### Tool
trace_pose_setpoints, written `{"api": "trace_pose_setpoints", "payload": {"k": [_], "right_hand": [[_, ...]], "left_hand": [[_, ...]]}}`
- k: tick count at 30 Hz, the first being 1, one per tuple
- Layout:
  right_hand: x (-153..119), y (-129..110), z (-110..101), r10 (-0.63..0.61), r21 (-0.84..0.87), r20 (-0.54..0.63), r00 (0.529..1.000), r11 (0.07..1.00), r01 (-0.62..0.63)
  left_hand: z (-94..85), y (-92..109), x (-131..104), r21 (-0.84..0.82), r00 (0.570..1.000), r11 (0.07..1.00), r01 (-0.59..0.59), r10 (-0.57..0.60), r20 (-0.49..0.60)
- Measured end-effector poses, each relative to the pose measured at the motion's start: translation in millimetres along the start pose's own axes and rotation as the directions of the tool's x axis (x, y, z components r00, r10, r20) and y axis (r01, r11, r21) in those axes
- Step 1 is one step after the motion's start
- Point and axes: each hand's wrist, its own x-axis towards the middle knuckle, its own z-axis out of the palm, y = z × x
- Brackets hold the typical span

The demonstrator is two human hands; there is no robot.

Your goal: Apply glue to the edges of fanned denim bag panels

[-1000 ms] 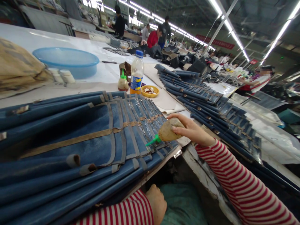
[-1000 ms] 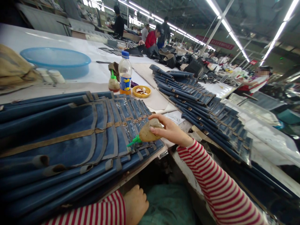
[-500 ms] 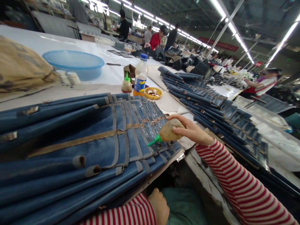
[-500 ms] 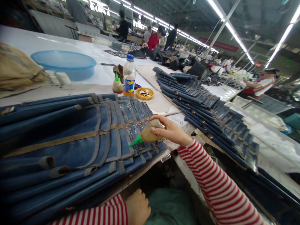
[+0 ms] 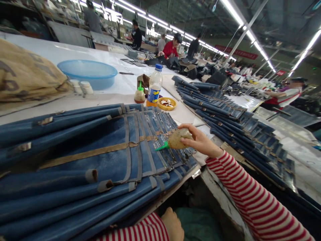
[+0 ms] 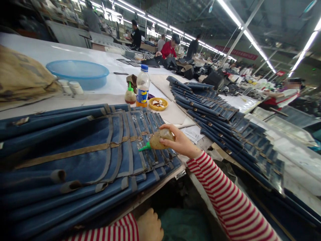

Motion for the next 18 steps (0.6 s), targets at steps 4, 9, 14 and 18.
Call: {"api": "trace_pose_setpoints", "payload": {"k": [4,9,14,18], "right_hand": [[6,6,6,-0.054,-0.086,-0.083,0.995,0.995,0.047],[11,11,9,-0.087,-0.085,-0.091,0.992,0.993,0.079],[12,10,7,-0.096,-0.107,-0.107,0.990,0.991,0.085],[14,10,8,-0.107,-0.106,-0.137,0.985,0.990,0.093]], "left_hand": [[-0.9,-2,1,-0.024,1.000,0.999,-0.023,0.022,-0.012],[-13.0,-4,-11,-0.080,0.995,0.995,-0.058,0.050,-0.091],[-32.2,-3,-32,-0.120,0.982,0.989,-0.089,0.067,-0.176],[-43.8,0,-41,-0.133,0.978,0.987,-0.093,0.065,-0.199]]}}
